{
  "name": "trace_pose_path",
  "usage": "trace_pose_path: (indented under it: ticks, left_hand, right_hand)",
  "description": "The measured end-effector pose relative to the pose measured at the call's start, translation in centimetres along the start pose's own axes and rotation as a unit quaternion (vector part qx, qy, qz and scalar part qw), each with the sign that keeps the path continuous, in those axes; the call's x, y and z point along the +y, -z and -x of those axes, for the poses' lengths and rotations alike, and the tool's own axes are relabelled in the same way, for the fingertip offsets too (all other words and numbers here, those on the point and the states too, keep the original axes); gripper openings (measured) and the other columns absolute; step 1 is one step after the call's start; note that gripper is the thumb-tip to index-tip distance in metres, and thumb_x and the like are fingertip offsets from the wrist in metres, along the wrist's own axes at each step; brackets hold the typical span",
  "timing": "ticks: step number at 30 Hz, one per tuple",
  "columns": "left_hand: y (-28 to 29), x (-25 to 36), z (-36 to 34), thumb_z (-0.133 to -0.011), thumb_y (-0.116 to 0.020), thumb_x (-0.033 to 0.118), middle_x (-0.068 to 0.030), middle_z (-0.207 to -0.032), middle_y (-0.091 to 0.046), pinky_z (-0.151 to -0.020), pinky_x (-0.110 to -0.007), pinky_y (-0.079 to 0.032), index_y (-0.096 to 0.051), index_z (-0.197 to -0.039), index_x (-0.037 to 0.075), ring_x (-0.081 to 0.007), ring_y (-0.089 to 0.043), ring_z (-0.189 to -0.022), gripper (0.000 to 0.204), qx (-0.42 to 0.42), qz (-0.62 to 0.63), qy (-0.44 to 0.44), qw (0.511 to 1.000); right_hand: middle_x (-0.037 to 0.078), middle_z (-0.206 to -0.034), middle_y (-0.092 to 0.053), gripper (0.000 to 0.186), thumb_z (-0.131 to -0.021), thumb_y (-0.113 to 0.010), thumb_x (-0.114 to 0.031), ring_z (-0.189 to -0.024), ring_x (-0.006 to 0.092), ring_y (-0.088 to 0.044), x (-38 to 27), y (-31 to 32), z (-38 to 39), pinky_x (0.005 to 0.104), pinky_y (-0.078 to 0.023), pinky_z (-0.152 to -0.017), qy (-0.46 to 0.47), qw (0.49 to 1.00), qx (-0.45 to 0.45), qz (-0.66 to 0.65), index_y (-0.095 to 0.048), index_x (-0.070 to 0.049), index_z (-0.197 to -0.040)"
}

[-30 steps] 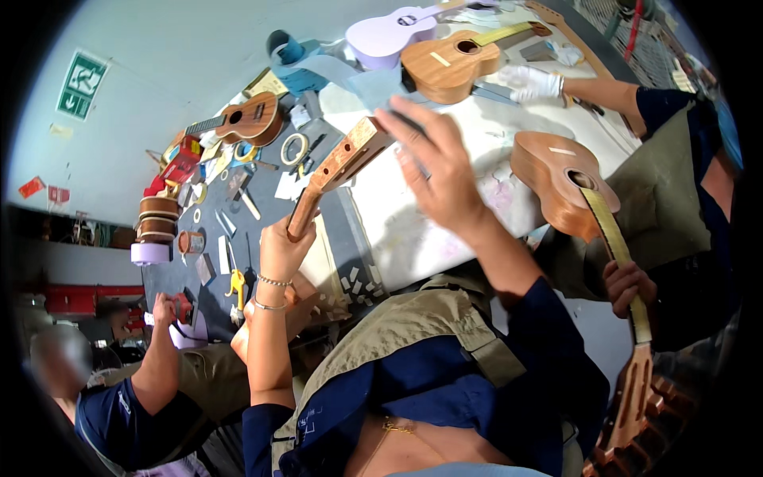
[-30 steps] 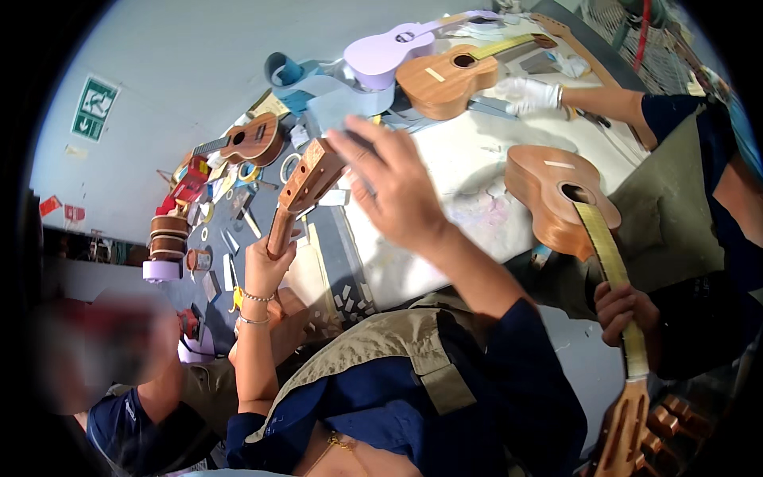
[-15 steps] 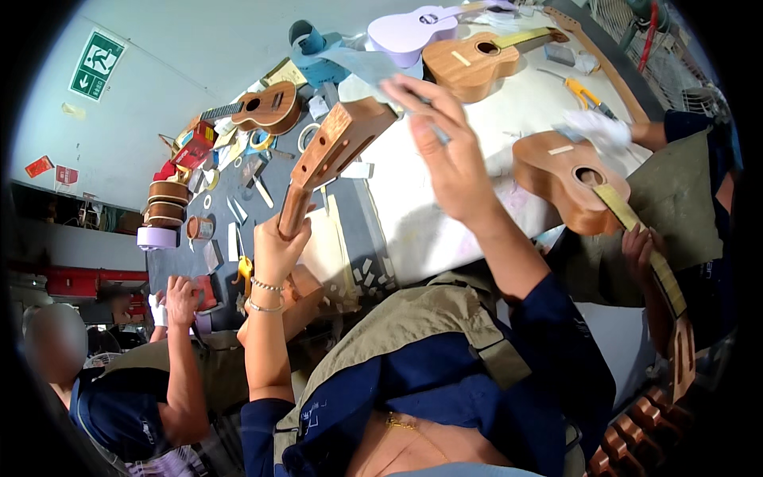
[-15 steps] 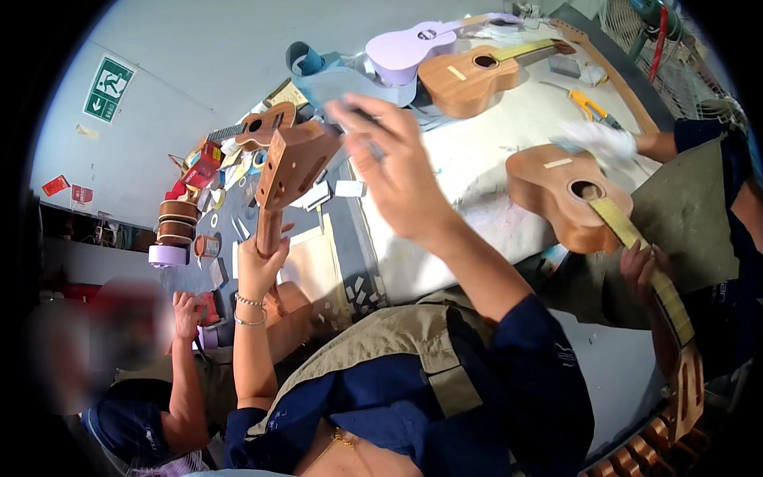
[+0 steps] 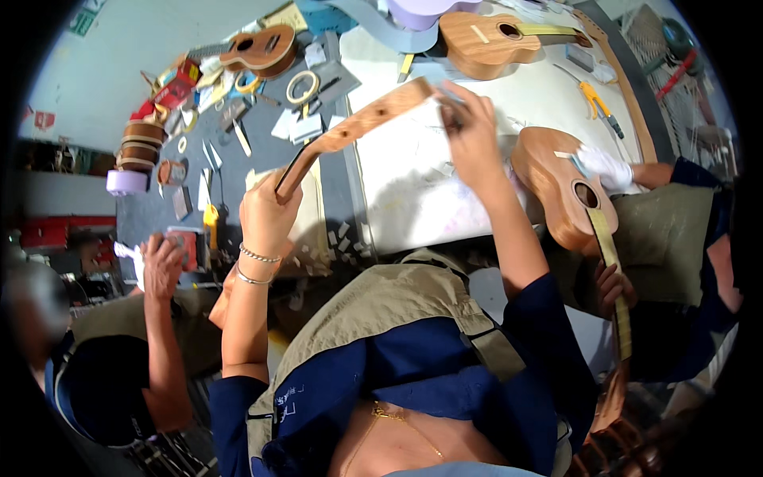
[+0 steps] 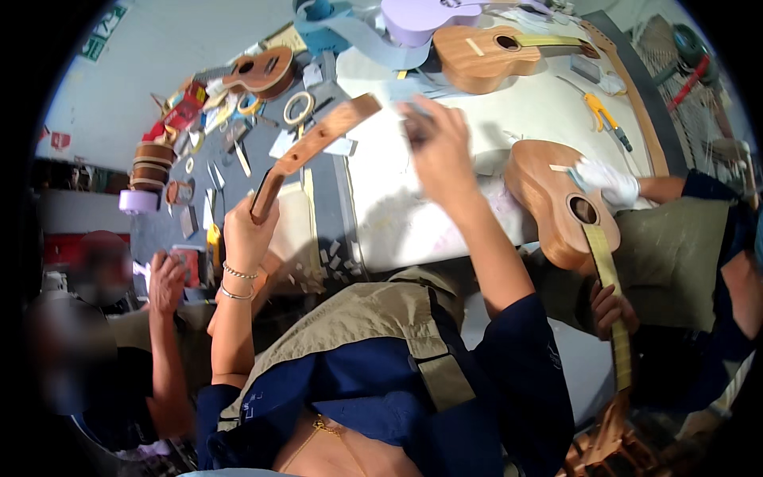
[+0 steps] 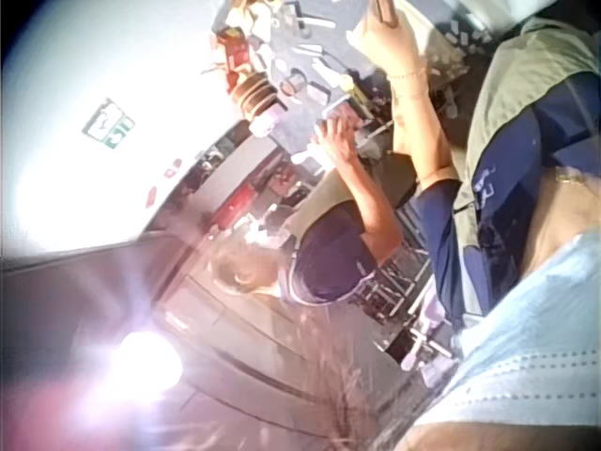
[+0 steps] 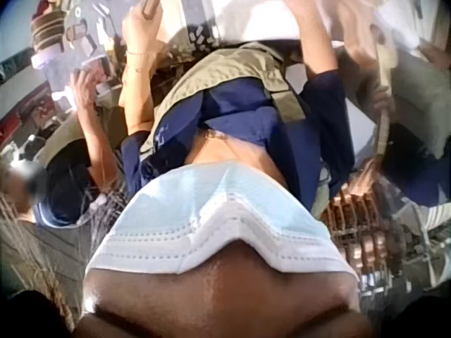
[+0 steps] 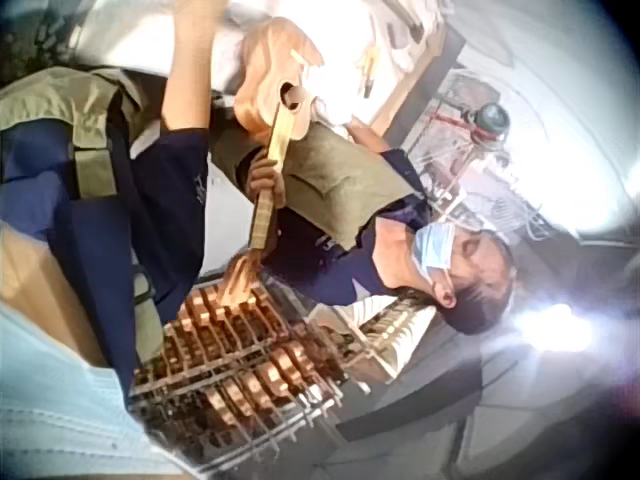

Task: The person sands the body and neck of unfinished wooden guitars using a sanding block. They handle multiple guitar bodies, moving them between a workbench and a drying rack while smoothing the wood surfaces.

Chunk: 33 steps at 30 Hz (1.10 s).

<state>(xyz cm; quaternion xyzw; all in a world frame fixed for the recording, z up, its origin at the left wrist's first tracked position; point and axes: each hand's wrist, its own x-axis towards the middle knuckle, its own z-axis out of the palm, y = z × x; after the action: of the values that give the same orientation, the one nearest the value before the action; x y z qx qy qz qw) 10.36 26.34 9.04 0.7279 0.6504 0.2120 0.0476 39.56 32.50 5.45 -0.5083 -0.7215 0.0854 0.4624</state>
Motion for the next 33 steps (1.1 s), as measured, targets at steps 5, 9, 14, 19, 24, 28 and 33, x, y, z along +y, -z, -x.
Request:
trace_pose_path:
  ticks: [5,9,14,19,24,28,33]
  left_hand:
    - [-8.1,2.0,2.4,-0.076,-0.052,0.002,-0.0098,-0.079,-0.051,-0.056,-0.035,-0.049,-0.04,-0.133,0.011,-0.0274,-0.056,-0.064,0.059,-0.039,-0.162,-0.03,0.986]
    - [-15.6,1.5,4.1,-0.077,-0.052,0.006,-0.0063,-0.078,-0.049,-0.054,-0.032,-0.049,-0.041,-0.13,0.006,-0.0221,-0.055,-0.066,0.054,-0.039,-0.187,-0.005,0.982]
    - [-18.4,1.0,4.7,-0.075,-0.055,0.01,-0.0026,-0.076,-0.046,-0.048,-0.025,-0.047,-0.049,-0.122,0.007,-0.015,-0.052,-0.063,0.047,-0.051,-0.219,-0.017,0.974]
    - [-18.7,0.6,4.3,-0.074,-0.056,0.01,-0.0019,-0.075,-0.045,-0.046,-0.023,-0.046,-0.051,-0.118,0.008,-0.0133,-0.052,-0.062,0.045,-0.05,-0.218,-0.021,0.975]
    - [-18.1,1.0,3.9,-0.076,-0.052,0.005,-0.0056,-0.077,-0.048,-0.05,-0.027,-0.048,-0.049,-0.12,0.004,-0.0189,-0.055,-0.065,0.043,-0.087,-0.189,0.005,0.978]
    - [-18.1,0.8,3.8,-0.077,-0.052,0.004,-0.0063,-0.078,-0.048,-0.051,-0.028,-0.048,-0.049,-0.12,0.003,-0.0202,-0.055,-0.065,0.043,-0.095,-0.168,0.005,0.981]
    - [-18.5,0.8,3.5,-0.077,-0.053,0.006,-0.0059,-0.077,-0.048,-0.05,-0.027,-0.048,-0.051,-0.118,0.004,-0.0188,-0.054,-0.064,0.041,-0.072,-0.19,-0.014,0.979]
  right_hand:
    - [0.015,-0.128,-0.048,0.035,-0.092,-0.044,-0.022,-0.111,0.0345,-0.045,7.1,-1.4,2.3,0.0416,-0.029,-0.099,-0.091,0.994,0.035,0.054,-0.053,-0.011,-0.124]
    - [0.013,-0.139,-0.037,0.047,-0.091,-0.046,-0.028,-0.132,0.0256,-0.029,9.4,-6.9,5.6,0.0452,-0.017,-0.108,-0.033,0.976,-0.212,-0.023,-0.04,-0.009,-0.134]
    - [0.009,-0.142,-0.033,0.053,-0.089,-0.049,-0.028,-0.133,0.0232,-0.027,8.9,-13.4,8.7,0.0473,-0.015,-0.109,0.058,0.949,-0.298,0.087,-0.035,-0.011,-0.137]
    - [0.007,-0.143,-0.033,0.058,-0.084,-0.056,-0.024,-0.133,0.0201,-0.027,11.4,-13.5,6.9,0.0493,-0.018,-0.108,0.124,0.924,-0.344,0.11,-0.036,-0.009,-0.136]
    - [0.004,-0.142,-0.034,0.053,-0.083,-0.056,-0.019,-0.132,0.0186,-0.029,8.3,-14.8,8.4,0.0485,-0.019,-0.108,0.061,0.942,-0.329,0.034,-0.041,-0.011,-0.133]
    - [0.0,-0.145,-0.03,0.051,-0.09,-0.046,-0.028,-0.134,0.0164,-0.026,11.1,-14.0,6.2,0.0507,-0.015,-0.108,0.062,0.92,-0.364,0.133,-0.034,-0.015,-0.138]
    - [0.006,-0.146,-0.026,0.054,-0.089,-0.046,-0.024,-0.136,0.0226,-0.022,7.7,-12.8,9.2,0.0484,-0.014,-0.11,0.01,0.924,-0.37,0.092,-0.031,-0.013,-0.139]
